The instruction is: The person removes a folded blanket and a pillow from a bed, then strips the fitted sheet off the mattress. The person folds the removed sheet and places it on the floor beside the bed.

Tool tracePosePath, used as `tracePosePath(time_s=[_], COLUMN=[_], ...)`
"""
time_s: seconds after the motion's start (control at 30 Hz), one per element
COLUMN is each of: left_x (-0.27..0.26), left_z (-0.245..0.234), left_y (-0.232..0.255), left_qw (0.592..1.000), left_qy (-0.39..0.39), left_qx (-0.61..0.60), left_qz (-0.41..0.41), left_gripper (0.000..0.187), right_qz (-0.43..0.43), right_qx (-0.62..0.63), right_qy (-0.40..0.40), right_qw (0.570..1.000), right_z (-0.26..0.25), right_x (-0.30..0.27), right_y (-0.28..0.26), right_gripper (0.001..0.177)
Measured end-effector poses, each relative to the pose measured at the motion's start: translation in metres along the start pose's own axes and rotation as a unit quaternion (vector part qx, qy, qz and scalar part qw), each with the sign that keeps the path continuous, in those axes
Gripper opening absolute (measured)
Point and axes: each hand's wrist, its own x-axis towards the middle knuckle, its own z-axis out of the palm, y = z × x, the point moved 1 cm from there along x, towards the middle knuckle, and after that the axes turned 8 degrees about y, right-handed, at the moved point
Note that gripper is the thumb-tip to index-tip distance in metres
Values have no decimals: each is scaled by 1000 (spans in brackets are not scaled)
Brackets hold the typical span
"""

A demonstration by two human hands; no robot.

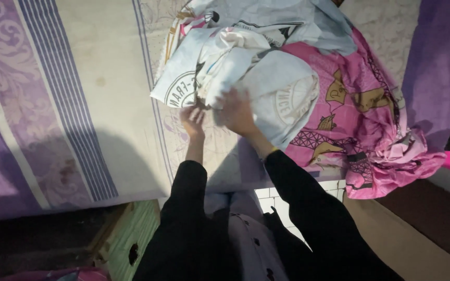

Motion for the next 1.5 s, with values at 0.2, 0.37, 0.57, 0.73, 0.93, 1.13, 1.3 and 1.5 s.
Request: tracePosePath(time_s=[0.2, 0.37, 0.57, 0.73, 0.93, 1.13, 1.3, 1.5], left_x=[-39, -11, -91, -76, -130, -138, -214, -240], left_z=[78, 118, 189, 200, 204, 179, 198, 185], left_y=[112, 130, 185, 150, 91, -15, -62, -163], left_qw=[1000, 998, 978, 906, 893, 791, 756, 617], left_qy=[12, -28, -159, -390, -306, -295, -300, -370], left_qx=[-13, 45, 85, 9, 156, 340, 462, 422], left_qz=[5, 37, 107, 166, 292, 414, 354, 551], left_gripper=[106, 67, 65, 54, 50, 65, 84, 69], right_qz=[-75, 37, 264, 498, 589, 686, 614, 668], right_qx=[-132, -149, 34, 148, 187, 123, 244, 267], right_qy=[-111, -272, -180, -6, 163, 175, 331, 400], right_qw=[982, 950, 947, 854, 770, 696, 674, 568], right_z=[74, 83, 85, 45, -49, -142, -195, -276], right_x=[39, 52, 52, 36, -28, -109, -176, -168], right_y=[-29, -6, 3, 36, 106, 162, 219, 233], right_gripper=[61, 80, 50, 42, 55, 49, 34, 41])
